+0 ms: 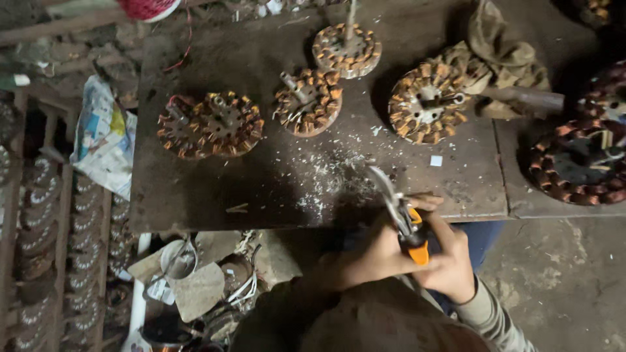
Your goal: The person uses pliers to cut and remove copper wire segments from the stator of an electric motor. They rotate the stator to access different slots and continue trimming the windings.
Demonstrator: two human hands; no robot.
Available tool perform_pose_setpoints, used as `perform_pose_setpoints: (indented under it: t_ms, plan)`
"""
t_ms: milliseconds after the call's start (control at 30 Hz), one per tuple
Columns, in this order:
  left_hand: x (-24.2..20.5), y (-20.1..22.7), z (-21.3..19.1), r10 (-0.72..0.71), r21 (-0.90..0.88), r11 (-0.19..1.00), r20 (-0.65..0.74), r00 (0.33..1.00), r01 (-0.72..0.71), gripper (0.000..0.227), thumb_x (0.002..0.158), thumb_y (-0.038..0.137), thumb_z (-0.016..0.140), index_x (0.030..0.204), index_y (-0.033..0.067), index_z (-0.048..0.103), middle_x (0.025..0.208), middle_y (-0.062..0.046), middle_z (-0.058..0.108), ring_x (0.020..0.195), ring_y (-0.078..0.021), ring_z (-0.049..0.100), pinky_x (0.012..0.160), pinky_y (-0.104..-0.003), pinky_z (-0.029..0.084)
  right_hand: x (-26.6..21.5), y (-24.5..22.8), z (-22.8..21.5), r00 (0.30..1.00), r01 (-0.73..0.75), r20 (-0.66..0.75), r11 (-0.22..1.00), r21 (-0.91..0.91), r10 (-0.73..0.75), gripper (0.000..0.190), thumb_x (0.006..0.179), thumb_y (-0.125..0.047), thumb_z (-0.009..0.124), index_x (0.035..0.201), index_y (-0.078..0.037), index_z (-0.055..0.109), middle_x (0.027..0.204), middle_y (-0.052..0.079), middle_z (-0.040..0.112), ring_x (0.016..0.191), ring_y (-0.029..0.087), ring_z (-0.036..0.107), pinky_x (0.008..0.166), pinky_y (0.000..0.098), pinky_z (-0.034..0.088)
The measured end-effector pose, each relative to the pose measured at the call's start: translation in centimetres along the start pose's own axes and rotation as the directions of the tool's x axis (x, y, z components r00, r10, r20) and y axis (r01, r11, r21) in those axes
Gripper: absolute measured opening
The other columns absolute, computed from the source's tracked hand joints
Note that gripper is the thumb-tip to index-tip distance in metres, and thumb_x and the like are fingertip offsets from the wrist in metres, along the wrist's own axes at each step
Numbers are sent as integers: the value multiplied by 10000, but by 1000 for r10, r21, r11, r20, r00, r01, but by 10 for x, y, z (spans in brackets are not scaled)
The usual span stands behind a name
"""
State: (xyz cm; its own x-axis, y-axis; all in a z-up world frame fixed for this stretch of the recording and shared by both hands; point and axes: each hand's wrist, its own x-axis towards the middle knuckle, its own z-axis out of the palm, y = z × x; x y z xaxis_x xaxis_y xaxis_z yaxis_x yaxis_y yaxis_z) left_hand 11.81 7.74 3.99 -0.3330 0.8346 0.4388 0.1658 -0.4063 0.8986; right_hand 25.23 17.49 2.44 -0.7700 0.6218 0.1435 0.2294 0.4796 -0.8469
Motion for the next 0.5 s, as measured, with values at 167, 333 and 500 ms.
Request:
perform_pose_setpoints:
  t_ms: [167,333,500]
  plan:
    - [26,-4,8,168,151,977,-119,979,-150,476,863,211,877,1202,25,600,1179,-125,695,1235,-279,659,1137,-403,496,7,-18,-1,956,175,-220,979,-109,-195,382,911,-77,594,1284,-17,649,1137,198,715,1123,339,734,935,368,569]
    - [40,12,16,248,377,907,-118,962,-188,505,787,289,899,1157,72,631,1198,-142,702,1099,-240,707,963,-350,575,9,8,9,920,105,-365,987,-119,-142,529,759,-153,778,1242,8,635,1116,177,709,994,299,724,831,352,558]
    - [66,20,-15,-148,379,925,308,940,22,600,764,350,896,1248,104,639,1048,-97,737,937,-201,735,855,-368,584,5,49,14,932,44,-360,999,32,-30,377,799,-140,820,1135,-20,697,1015,69,739,907,156,701,826,305,547]
